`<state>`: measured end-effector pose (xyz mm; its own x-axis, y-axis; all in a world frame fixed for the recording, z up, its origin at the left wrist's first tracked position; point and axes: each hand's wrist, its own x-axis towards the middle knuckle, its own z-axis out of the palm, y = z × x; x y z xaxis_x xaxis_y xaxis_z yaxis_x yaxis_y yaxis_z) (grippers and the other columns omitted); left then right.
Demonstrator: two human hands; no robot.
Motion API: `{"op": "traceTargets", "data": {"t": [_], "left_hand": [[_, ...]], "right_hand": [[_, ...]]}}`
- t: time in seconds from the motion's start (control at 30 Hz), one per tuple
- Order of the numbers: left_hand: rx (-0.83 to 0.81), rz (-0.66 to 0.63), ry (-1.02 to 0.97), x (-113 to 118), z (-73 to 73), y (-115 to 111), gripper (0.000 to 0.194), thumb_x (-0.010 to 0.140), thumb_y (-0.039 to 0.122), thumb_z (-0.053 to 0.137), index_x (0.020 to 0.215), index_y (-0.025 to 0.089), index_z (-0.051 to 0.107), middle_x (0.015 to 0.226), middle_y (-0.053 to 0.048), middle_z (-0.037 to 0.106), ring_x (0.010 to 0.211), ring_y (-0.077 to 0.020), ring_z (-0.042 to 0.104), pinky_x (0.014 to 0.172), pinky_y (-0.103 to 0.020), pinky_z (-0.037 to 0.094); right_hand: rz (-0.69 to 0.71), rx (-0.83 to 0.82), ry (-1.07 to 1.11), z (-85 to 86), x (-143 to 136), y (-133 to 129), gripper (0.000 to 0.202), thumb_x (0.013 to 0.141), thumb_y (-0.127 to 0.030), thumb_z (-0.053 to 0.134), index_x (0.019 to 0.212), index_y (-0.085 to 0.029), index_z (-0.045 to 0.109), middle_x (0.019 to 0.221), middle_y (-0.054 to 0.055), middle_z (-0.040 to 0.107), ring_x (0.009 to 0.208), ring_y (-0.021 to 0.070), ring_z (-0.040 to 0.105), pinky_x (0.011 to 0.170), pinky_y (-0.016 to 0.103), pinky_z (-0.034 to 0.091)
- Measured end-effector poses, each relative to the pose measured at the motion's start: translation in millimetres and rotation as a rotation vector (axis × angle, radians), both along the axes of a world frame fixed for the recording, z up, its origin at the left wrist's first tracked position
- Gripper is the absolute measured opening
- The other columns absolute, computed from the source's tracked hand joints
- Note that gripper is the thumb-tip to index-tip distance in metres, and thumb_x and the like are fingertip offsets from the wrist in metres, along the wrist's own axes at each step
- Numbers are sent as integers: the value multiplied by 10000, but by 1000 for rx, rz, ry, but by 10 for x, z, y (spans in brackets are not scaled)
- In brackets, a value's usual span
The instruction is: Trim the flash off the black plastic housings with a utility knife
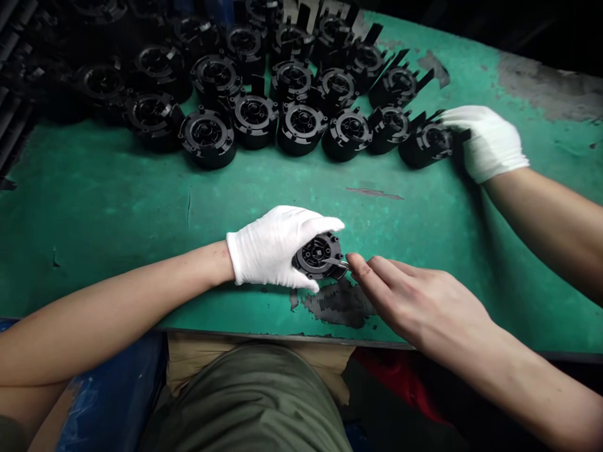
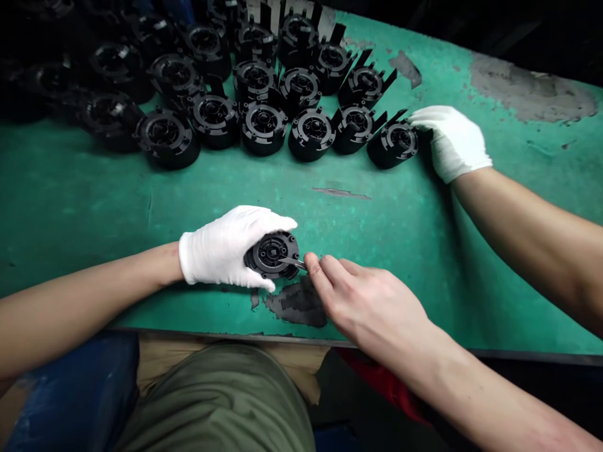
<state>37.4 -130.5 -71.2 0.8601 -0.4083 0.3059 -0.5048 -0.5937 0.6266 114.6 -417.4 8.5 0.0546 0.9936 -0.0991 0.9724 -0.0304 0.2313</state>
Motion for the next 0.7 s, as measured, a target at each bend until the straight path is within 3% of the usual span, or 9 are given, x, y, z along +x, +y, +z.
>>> {"op": "traceTargets", "data": {"t": [0.17, 0.33, 0.47, 0.57, 0.63, 0.7], "left_hand": [[-31, -12, -51, 30, -64, 3, 1024, 820, 684, 915, 1567, 123, 494, 1376, -214, 748, 1268, -391, 747, 1116, -519, 569], [-8, -10, 15, 35, -51, 3, 1045, 809, 726, 892, 1579, 135, 503, 1345, -205, 762, 1226, -399, 762, 1094, -525, 576], [-37, -14, 65, 50, -76, -1, 1042, 786, 721, 905, 1570, 154, 518, 1351, -199, 769, 1229, -400, 767, 1099, -532, 584], [-80, 17, 64, 103, -98, 7, 1065, 730, 742, 933, 1532, 152, 555, 1354, -219, 772, 1252, -420, 767, 1116, -567, 590], [-89, 73, 87, 111, -27, 9, 1096, 684, 781, 945, 1498, 141, 587, 1371, -241, 769, 1282, -436, 760, 1148, -584, 584], [-58, 162, 156, 71, 134, -4, 1078, 683, 793, 945, 1473, 134, 621, 1432, -237, 754, 1325, -426, 745, 1203, -549, 566]], "right_hand": [[101, 15, 6, -20, 177, -3, 560, 924, 64, 488, 1481, 17, 458, 890, 39, 674, 688, 185, 608, 570, 345, 423], [129, 70, 90, -83, 272, -2, 465, 991, 26, 472, 1451, -28, 510, 884, 21, 669, 670, 157, 604, 577, 328, 385], [18, 217, 226, -243, 334, -63, 347, 1090, -112, 536, 1435, -122, 576, 827, -26, 619, 631, 124, 574, 576, 288, 360], [-155, 309, 310, -332, 343, -167, 383, 1110, -172, 560, 1492, -153, 584, 879, -7, 650, 657, 121, 616, 613, 259, 439], [-206, 365, 381, -354, 319, -187, 399, 1122, -195, 548, 1519, -169, 578, 923, 17, 674, 695, 136, 663, 648, 257, 503], [-171, 423, 377, -384, 296, -72, 410, 1136, -222, 520, 1542, -199, 574, 923, 24, 676, 677, 152, 679, 609, 266, 517]]}}
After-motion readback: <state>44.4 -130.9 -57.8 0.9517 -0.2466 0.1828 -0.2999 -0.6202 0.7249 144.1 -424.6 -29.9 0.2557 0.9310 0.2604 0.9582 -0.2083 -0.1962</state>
